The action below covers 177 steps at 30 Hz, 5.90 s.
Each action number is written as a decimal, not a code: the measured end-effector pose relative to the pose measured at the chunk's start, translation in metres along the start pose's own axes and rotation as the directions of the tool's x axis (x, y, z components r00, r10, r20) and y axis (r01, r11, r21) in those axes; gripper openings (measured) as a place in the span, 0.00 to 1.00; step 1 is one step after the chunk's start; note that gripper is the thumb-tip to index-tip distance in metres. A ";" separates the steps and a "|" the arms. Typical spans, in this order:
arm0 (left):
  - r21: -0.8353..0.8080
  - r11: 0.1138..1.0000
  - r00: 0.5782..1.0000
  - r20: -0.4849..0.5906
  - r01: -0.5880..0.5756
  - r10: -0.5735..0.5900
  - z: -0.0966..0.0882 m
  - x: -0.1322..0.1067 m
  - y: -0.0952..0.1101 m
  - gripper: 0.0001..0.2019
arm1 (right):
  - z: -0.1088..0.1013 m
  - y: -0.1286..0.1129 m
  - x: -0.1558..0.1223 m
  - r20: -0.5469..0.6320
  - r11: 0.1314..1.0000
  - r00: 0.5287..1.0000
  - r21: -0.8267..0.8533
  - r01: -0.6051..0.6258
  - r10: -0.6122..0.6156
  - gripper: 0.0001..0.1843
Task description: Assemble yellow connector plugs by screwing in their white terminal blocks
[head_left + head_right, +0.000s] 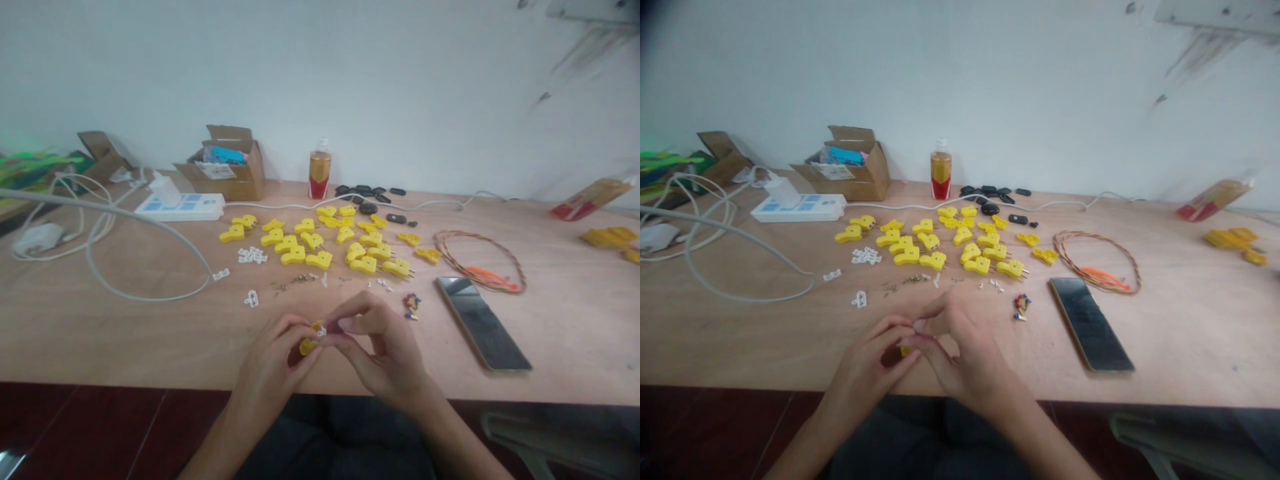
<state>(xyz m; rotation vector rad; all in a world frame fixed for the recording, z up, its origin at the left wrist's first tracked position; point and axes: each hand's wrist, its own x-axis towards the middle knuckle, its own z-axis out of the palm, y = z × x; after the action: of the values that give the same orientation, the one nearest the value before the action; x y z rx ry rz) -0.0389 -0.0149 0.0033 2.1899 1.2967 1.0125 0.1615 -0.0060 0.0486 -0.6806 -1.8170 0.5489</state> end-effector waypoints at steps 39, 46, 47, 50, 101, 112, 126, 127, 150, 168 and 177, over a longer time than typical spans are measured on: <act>0.103 0.989 0.993 0.049 0.104 -0.109 0.003 -0.003 0.003 0.06 | 0.002 0.008 -0.014 -0.002 0.988 0.996 0.127 -0.086 0.087 0.17; 0.084 0.991 0.991 0.072 0.104 -0.110 0.002 -0.003 0.001 0.09 | 0.024 -0.004 -0.011 -0.033 0.997 0.998 -0.062 -0.051 0.049 0.17; 0.080 0.991 0.991 0.076 0.104 -0.110 0.002 -0.003 -0.001 0.09 | 0.019 -0.003 -0.007 0.043 0.998 0.998 -0.050 -0.043 0.045 0.16; 0.091 0.991 0.991 0.073 0.101 -0.108 0.003 -0.004 -0.007 0.08 | 0.002 0.001 0.002 0.236 0.999 0.971 0.035 -0.033 0.024 0.12; 0.266 0.945 0.981 0.034 -0.193 0.191 0.006 -0.012 -0.011 0.21 | -0.096 0.046 -0.007 -0.052 0.310 0.811 -0.909 -0.280 0.583 0.14; 0.132 0.988 0.996 -0.024 -0.083 0.087 0.003 -0.006 -0.002 0.10 | -0.094 0.052 -0.008 0.076 0.514 0.836 -0.818 -0.259 0.543 0.08; 0.041 0.999 0.997 0.068 0.020 -0.023 0.000 -0.003 -0.001 0.18 | -0.042 0.036 0.013 0.645 0.962 0.721 -0.246 -0.119 0.254 0.15; 0.038 0.999 0.998 0.066 0.020 -0.022 0.000 -0.004 -0.002 0.19 | -0.043 0.036 0.013 0.651 0.966 0.720 -0.235 -0.110 0.241 0.16; 0.065 0.990 0.986 0.102 0.124 -0.130 0.002 -0.006 -0.002 0.17 | -0.038 0.013 0.007 0.656 0.937 0.671 -0.207 -0.280 0.345 0.09; 0.075 0.994 0.994 0.078 0.074 -0.080 0.001 -0.007 0.002 0.16 | -0.042 0.011 0.004 0.667 0.941 0.666 -0.201 -0.273 0.335 0.09; 0.115 0.991 0.996 0.050 0.065 -0.071 0.003 -0.009 0.001 0.15 | -0.041 0.009 -0.020 0.557 0.927 0.770 -0.356 -0.117 0.311 0.11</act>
<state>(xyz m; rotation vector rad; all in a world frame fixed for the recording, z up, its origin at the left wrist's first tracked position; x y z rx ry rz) -0.0388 -0.0235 -0.0012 2.2230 1.4263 0.8675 0.2072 -0.0114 0.0421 -1.0177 -2.4832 0.7069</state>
